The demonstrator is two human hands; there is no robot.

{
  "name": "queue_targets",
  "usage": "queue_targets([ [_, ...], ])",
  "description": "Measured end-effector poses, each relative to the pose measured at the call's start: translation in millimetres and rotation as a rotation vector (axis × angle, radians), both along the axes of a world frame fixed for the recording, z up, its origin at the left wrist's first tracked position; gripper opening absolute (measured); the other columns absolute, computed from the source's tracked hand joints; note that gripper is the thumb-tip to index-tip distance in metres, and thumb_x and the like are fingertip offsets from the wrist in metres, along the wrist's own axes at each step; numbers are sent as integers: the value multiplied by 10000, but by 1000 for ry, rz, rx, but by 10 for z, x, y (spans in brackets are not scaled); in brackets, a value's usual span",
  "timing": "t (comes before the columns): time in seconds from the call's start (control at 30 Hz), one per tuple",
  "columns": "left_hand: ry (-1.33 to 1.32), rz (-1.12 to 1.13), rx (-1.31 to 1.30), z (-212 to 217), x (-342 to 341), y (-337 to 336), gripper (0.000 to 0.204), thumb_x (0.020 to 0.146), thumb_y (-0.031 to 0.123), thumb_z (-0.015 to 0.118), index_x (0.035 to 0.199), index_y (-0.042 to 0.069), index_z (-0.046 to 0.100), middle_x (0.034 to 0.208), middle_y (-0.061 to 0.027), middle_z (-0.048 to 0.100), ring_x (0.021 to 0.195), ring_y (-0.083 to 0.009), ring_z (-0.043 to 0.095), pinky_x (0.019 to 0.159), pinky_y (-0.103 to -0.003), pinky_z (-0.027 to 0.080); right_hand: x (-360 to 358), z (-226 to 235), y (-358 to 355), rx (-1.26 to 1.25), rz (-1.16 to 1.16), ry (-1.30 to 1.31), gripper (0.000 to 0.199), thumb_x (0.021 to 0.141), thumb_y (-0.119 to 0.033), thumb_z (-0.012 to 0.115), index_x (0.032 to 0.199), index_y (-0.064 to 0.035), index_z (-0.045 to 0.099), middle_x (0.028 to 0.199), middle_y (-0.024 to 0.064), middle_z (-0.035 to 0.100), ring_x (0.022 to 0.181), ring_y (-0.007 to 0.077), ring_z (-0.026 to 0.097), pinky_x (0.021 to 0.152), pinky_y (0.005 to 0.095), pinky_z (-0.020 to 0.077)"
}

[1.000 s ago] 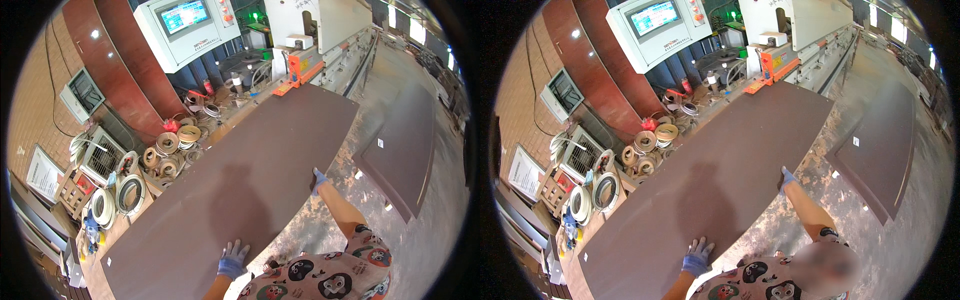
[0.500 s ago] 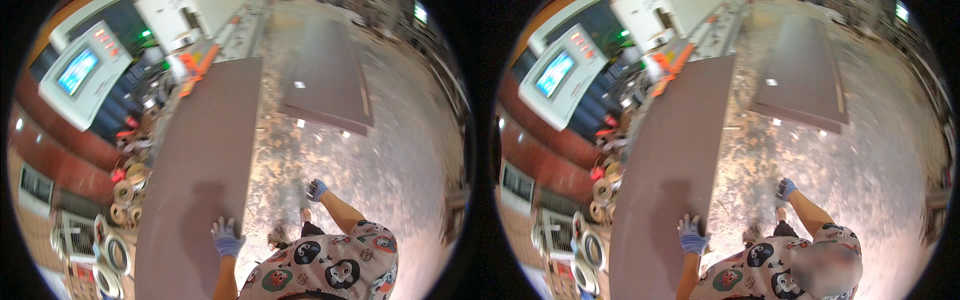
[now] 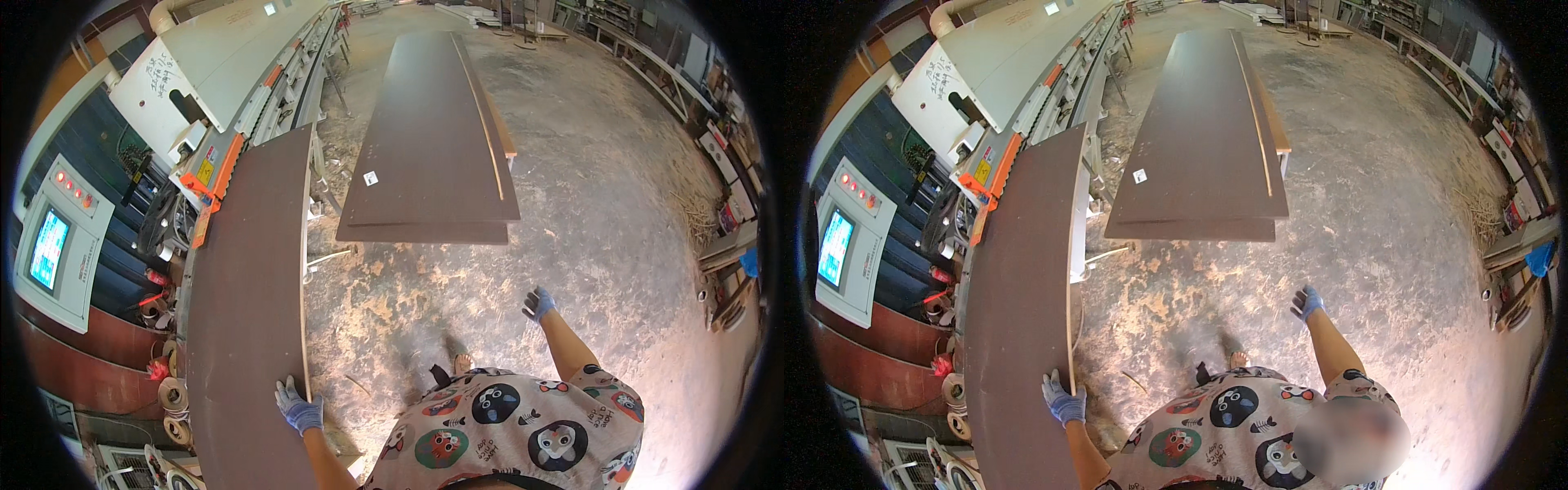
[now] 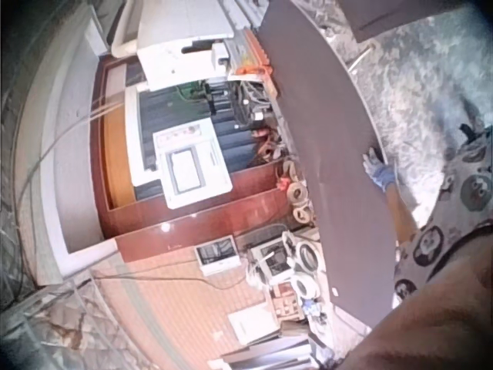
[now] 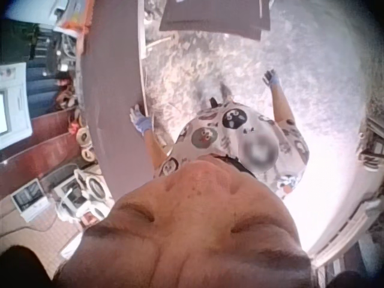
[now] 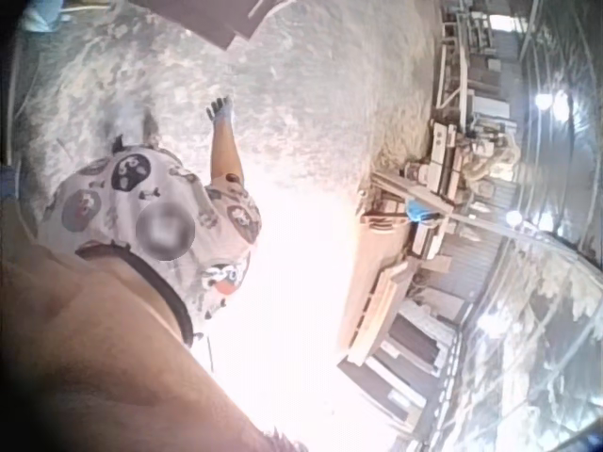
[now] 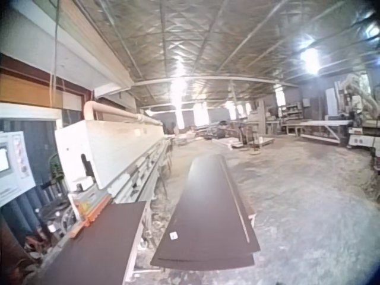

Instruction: The person picks up large flat panels from a stack and places them one by one onto a nearby workbench. The person handles each panel with gloved hands, moving them from the floor to the bench in a repetitive sequence.

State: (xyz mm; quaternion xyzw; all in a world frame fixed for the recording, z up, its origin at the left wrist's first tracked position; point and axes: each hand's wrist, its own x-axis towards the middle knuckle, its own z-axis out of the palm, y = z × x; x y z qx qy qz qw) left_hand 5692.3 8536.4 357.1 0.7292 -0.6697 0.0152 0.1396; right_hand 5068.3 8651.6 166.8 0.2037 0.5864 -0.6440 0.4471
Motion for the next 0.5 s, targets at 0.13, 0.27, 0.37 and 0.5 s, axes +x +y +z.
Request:
queue_targets([
  [0.13, 179, -172, -196, -213, -674, -362, 567, 674, 204, 733, 1199, 90, 552, 1309, -145, 485, 1202, -337, 446, 1026, -422, 356, -399, 254, -720, 8, 174, 205, 497, 849, -464, 579, 1247, -181, 482, 1131, 66, 594, 884, 239, 582, 688, 433, 484],
  [0.27, 391, -306, -140, -279, -1550, -782, 533, 714, 188, 712, 1210, 77, 548, 1271, -171, 510, 1185, -328, 475, 1005, -389, 380, -688, 459, -1360, 106, 225, 486, 525, 831, -468, 613, 1235, -151, 504, 1094, 63, 596, 828, 194, 572, 628, 377, 468],
  [0.37, 461, -418, -49, -697, -1947, -1395, 585, 716, 259, 726, 1232, 66, 529, 1307, -191, 478, 1215, -341, 447, 1020, -406, 362, -964, 438, -1772, 172, 164, 652, 502, 822, -440, 641, 1203, -133, 533, 973, 58, 625, 715, 181, 566, 542, 343, 455],
  [0.5, 302, -403, 98, -1030, -2189, -2290, 712, 732, 352, 698, 1328, 68, 433, 1365, -213, 415, 1271, -341, 390, 1049, -412, 326, -857, 451, -2262, 142, 184, 584, 527, 808, -417, 671, 1167, -47, 560, 824, 64, 624, 584, 157, 528, 462, 324, 422],
])
